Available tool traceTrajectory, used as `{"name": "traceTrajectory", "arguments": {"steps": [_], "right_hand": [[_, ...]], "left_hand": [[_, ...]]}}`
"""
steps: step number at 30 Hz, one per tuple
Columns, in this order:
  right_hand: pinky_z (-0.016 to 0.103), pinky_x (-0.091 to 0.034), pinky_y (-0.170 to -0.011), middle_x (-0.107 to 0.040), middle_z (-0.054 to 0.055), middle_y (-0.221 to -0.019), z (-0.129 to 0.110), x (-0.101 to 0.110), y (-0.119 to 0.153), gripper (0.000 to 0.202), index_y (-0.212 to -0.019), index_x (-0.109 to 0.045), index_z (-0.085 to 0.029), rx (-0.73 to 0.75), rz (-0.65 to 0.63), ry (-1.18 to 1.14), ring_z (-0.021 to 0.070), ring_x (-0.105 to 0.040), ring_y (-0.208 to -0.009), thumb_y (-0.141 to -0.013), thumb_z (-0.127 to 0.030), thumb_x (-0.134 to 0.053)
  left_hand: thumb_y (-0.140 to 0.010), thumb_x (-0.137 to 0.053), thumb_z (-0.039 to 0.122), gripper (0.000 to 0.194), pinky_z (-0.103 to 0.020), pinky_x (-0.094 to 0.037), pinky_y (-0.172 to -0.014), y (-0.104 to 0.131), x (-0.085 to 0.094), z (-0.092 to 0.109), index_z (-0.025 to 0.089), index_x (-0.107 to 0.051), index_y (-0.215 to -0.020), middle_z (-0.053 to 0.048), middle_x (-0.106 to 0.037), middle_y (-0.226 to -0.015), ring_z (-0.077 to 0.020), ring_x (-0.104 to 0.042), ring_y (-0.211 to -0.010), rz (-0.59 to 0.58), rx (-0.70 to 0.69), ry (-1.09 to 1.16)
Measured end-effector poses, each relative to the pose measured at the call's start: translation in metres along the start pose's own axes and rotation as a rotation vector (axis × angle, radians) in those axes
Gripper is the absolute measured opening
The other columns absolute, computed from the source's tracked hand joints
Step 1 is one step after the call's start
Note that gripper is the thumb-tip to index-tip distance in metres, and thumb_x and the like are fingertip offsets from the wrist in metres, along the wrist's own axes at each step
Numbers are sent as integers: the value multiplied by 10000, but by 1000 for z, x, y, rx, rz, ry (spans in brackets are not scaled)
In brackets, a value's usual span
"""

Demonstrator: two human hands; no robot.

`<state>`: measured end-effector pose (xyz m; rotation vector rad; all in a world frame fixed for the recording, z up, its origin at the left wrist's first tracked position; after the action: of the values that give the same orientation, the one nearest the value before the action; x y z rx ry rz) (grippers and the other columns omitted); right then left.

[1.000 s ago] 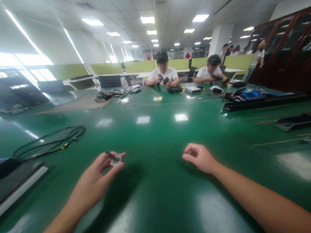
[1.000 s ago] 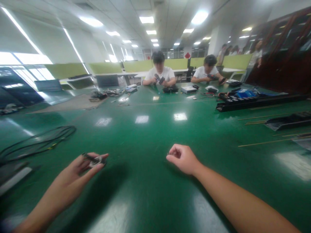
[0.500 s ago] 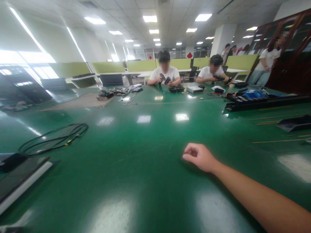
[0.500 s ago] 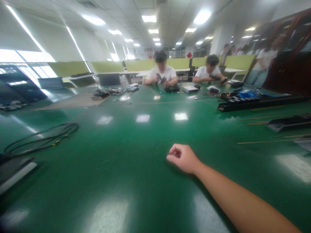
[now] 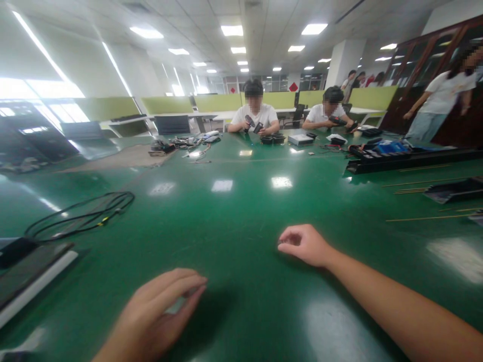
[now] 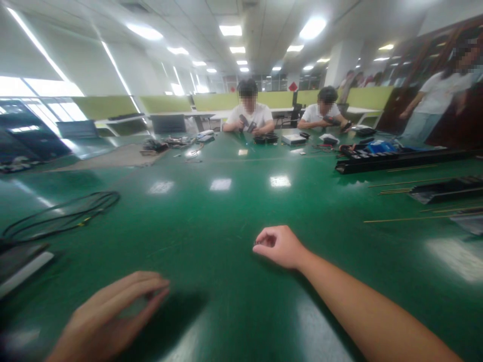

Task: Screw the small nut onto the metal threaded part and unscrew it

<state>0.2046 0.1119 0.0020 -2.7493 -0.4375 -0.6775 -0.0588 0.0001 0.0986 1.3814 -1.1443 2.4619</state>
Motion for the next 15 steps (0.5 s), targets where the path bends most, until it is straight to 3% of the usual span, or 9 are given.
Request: {"name": "traceTrajectory", "arguments": {"steps": [2, 4, 6, 8, 11, 15], "right_hand": [[256, -453, -607, -705, 33, -732, -4, -1, 1, 193, -835, -754, -172, 25, -29, 15, 155, -603, -642, -772, -354, -740], [257, -452, -612, -711, 35, -745, -6, -1, 0, 195, -848, -766, -169, 55, -47, 21, 159, -607, -653, -785, -349, -726], [251, -445, -613, -702, 24, -728, -9, -1, 0, 147, -816, -761, -165, 97, -66, 18, 157, -607, -658, -803, -291, -687], [244, -438, -619, -692, 9, -709, -9, -2, -1, 118, -761, -742, -164, 139, -85, 34, 155, -605, -667, -800, -208, -640], [235, -423, -616, -684, 1, -692, -5, -3, -4, 121, -712, -716, -158, 150, -100, 87, 153, -593, -669, -783, -156, -617], [234, -401, -600, -669, 10, -681, -2, -6, -5, 148, -708, -714, -146, 123, -126, 94, 144, -572, -640, -811, -234, -655]], "left_hand": [[-829, -623, 159, 264, -292, -586, -755, -24, -45, 35, 316, -656, -1038, 21, -713, -951, -167, -679, -829, -155, -183, -36], [-851, -576, 144, 316, -314, -574, -743, -51, -94, 58, 270, -607, -1138, -19, -688, -1059, -184, -666, -871, -304, -244, -49], [-844, -574, 143, 423, -358, -570, -805, -73, -134, 77, 238, -534, -1254, -57, -632, -1215, -226, -645, -995, -378, -301, -60], [-862, -535, 136, 350, -372, -563, -788, -87, -163, 86, 206, -551, -1205, -72, -625, -1202, -243, -641, -980, -409, -340, -103], [-898, -496, 145, 183, -342, -543, -725, -95, -184, 83, 180, -595, -1049, -69, -648, -1036, -228, -638, -864, -401, -344, -170], [-928, -488, 149, 142, -288, -524, -706, -95, -187, 69, 180, -609, -995, -51, -629, -929, -193, -619, -812, -409, -308, -196]]}}
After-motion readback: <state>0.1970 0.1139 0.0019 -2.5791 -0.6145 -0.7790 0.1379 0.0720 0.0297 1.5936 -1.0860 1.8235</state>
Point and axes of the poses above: each hand's wrist, its own y-axis away from the middle knuckle, its own x-axis out of the back of the hand, z = x × y, the point moved 10 cm from there along -y, towards the middle knuckle
